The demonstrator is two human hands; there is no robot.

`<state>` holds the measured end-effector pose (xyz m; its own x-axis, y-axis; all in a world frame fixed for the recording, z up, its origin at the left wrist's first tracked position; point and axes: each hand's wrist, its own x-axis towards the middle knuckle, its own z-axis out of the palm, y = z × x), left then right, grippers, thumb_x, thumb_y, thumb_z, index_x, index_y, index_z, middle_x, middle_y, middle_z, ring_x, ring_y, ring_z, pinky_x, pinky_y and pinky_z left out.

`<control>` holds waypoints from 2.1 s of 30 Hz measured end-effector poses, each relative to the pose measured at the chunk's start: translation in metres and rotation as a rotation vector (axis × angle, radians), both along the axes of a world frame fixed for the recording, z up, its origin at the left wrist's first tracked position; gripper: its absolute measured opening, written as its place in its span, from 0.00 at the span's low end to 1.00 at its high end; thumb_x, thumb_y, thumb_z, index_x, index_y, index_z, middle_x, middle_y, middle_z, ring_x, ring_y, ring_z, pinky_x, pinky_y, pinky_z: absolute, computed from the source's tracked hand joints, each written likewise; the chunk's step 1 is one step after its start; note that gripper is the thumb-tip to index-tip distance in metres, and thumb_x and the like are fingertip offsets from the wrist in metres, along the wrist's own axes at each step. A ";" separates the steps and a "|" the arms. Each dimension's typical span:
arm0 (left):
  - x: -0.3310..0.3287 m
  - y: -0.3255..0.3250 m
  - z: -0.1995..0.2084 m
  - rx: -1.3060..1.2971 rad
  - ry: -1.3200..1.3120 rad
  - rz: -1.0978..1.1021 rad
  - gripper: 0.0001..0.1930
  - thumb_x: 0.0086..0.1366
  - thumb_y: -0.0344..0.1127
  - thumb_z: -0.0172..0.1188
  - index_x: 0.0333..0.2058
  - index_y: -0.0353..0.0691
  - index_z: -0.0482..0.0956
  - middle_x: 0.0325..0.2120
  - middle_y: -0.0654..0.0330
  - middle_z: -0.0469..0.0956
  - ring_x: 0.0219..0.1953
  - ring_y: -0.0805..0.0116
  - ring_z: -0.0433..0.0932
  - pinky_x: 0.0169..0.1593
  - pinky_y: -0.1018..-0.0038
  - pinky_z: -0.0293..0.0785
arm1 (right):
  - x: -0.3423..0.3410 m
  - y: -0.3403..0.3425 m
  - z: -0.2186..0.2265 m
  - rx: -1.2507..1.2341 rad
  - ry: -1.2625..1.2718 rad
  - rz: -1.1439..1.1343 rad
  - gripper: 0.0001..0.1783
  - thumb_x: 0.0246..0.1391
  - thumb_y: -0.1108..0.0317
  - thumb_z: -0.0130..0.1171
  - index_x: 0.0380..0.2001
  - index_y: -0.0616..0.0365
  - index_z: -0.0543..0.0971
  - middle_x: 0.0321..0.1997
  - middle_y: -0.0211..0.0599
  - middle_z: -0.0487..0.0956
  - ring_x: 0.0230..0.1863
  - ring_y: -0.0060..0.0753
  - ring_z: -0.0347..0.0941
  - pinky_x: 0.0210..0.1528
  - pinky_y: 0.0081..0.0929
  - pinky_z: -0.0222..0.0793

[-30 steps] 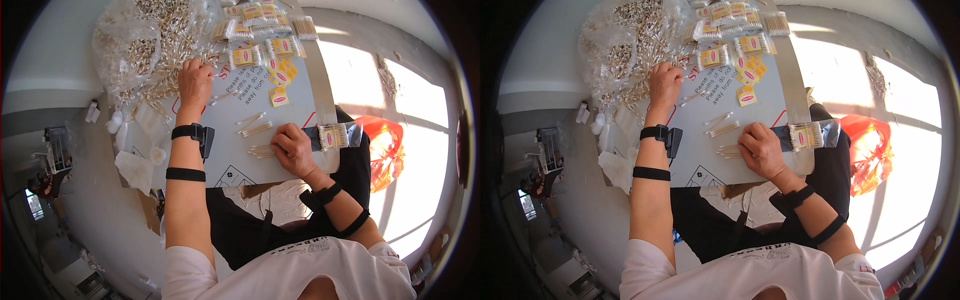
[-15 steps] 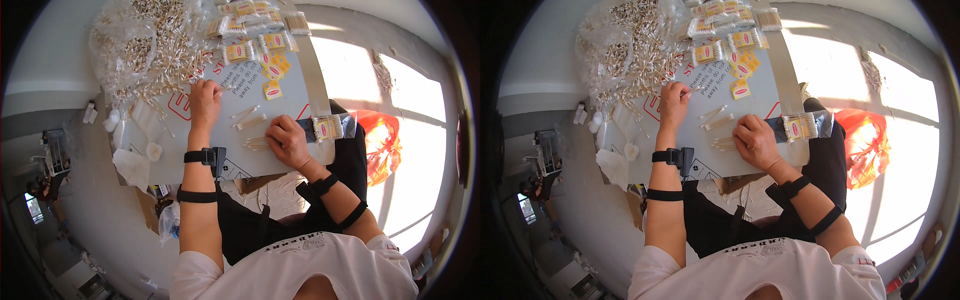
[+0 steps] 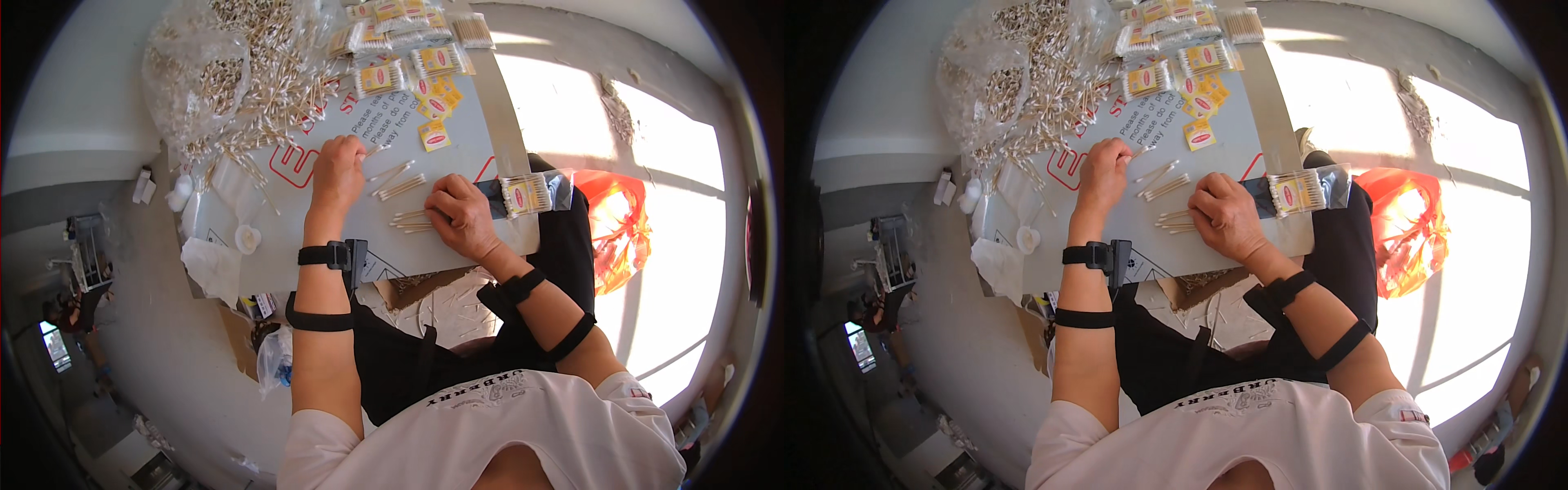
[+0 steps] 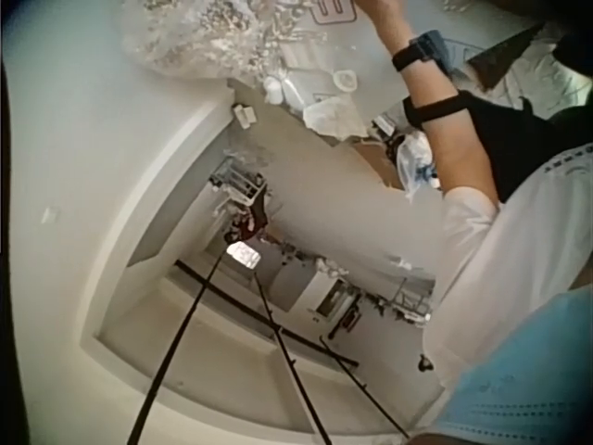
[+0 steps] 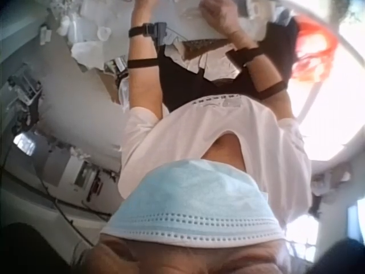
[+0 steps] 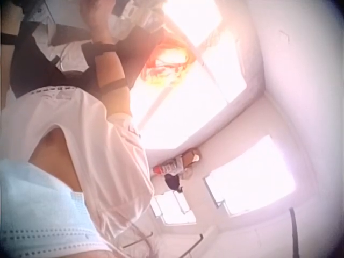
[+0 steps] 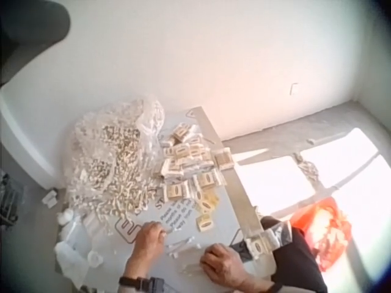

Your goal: Picking up, aligning, and packaging bunches of small sticks or cotton swabs into plastic cases and bags.

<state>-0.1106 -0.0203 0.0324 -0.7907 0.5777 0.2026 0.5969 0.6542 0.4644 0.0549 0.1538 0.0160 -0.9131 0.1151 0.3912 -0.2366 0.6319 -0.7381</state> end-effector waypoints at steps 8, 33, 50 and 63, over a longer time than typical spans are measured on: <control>-0.011 0.005 0.006 -0.055 0.009 -0.055 0.06 0.55 0.24 0.61 0.29 0.39 0.73 0.30 0.56 0.74 0.38 0.51 0.73 0.40 0.58 0.71 | 0.001 0.001 0.000 -0.005 -0.014 0.001 0.07 0.39 0.75 0.62 0.25 0.57 0.75 0.34 0.37 0.72 0.36 0.44 0.71 0.37 0.37 0.70; 0.120 0.022 -0.024 0.279 -0.049 0.124 0.30 0.68 0.34 0.52 0.65 0.32 0.55 0.65 0.45 0.57 0.68 0.48 0.53 0.69 0.55 0.48 | 0.000 -0.021 -0.011 -0.665 0.030 -0.185 0.18 0.66 0.75 0.45 0.58 0.63 0.70 0.65 0.44 0.66 0.65 0.36 0.62 0.66 0.27 0.56; 0.123 0.016 -0.024 0.357 -0.189 0.044 0.21 0.69 0.29 0.47 0.60 0.34 0.65 0.59 0.48 0.65 0.63 0.52 0.62 0.66 0.60 0.56 | -0.005 -0.011 -0.001 -0.308 -0.118 0.010 0.18 0.62 0.78 0.45 0.55 0.63 0.71 0.55 0.52 0.73 0.56 0.51 0.71 0.58 0.31 0.66; 0.134 0.035 -0.023 0.765 -0.378 0.214 0.25 0.75 0.42 0.41 0.65 0.34 0.59 0.65 0.50 0.59 0.68 0.56 0.57 0.68 0.64 0.53 | -0.011 -0.044 -0.018 -0.672 0.100 -0.215 0.18 0.66 0.75 0.45 0.58 0.63 0.71 0.66 0.43 0.67 0.65 0.32 0.63 0.65 0.24 0.58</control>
